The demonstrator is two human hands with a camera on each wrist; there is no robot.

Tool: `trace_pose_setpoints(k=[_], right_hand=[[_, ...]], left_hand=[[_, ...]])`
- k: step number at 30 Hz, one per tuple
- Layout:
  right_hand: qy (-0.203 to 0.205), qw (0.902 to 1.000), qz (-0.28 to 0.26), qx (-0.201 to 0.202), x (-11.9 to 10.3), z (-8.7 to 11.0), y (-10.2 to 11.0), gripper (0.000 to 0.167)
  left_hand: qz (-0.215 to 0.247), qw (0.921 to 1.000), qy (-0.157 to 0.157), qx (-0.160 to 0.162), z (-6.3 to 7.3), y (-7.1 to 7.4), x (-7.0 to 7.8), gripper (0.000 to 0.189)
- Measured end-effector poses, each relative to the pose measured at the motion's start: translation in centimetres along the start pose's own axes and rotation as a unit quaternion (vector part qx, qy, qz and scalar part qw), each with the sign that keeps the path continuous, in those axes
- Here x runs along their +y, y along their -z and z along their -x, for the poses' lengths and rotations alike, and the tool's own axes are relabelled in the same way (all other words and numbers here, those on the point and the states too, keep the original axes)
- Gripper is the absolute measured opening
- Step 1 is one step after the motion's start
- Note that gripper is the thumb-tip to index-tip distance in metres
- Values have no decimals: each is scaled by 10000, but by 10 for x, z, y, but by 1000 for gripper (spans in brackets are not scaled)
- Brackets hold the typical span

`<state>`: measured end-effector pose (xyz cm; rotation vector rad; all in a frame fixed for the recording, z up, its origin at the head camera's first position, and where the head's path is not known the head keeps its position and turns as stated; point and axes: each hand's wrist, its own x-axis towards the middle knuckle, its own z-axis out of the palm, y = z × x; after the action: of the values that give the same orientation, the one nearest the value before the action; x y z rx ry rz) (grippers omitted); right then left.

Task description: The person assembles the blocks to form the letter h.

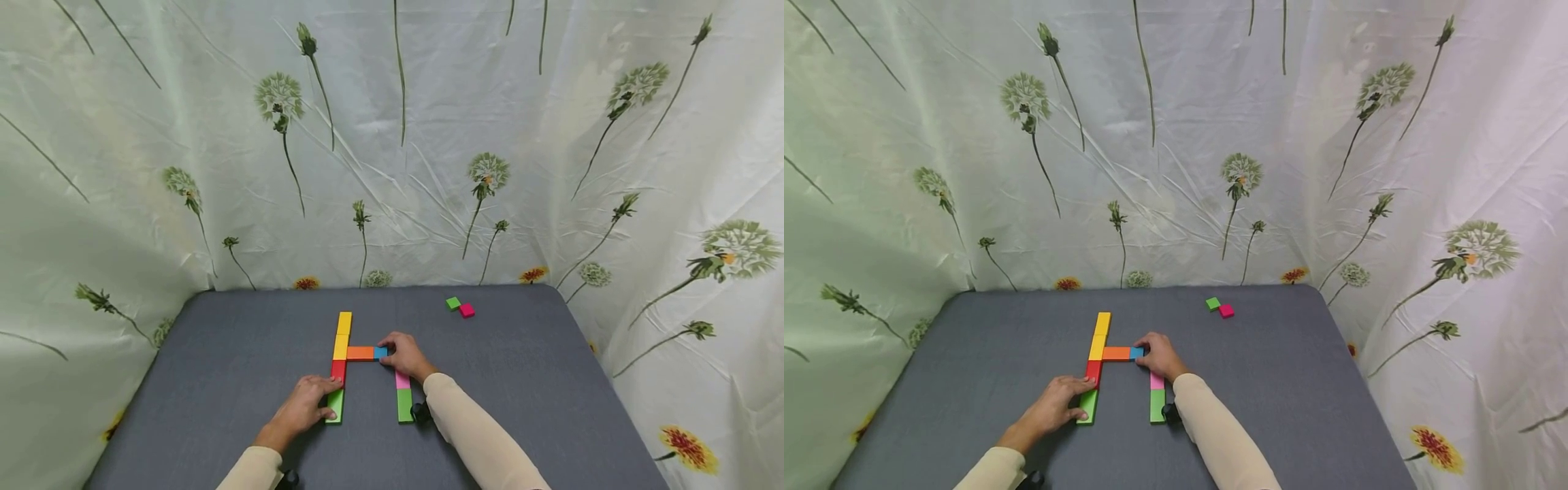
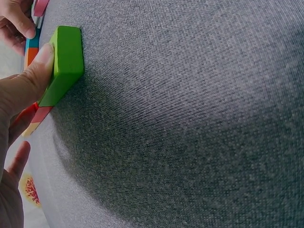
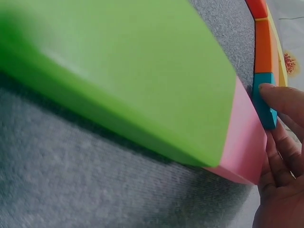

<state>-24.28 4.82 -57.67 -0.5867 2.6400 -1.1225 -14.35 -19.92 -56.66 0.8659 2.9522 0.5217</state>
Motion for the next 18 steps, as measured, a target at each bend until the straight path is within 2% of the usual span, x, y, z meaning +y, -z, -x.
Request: trace_pose_setpoints(k=[5, 8, 12, 18], right_hand=[[111, 9999, -90, 47, 3, 1, 6, 32], [63, 9994, -229, 244, 8, 4, 15, 35], [-55, 9960, -338, 820, 21, 7, 33, 35], [-143, 9834, -259, 1791, 52, 7, 66, 34]], left_hand=[[19, 10000, 11, -24, 0, 1, 0, 58], [56, 10000, -7, -42, 0, 2, 0, 58], [41, 10000, -78, 18, 0, 2, 0, 57], [-22, 9997, -232, 60, -1, 3, -1, 57]])
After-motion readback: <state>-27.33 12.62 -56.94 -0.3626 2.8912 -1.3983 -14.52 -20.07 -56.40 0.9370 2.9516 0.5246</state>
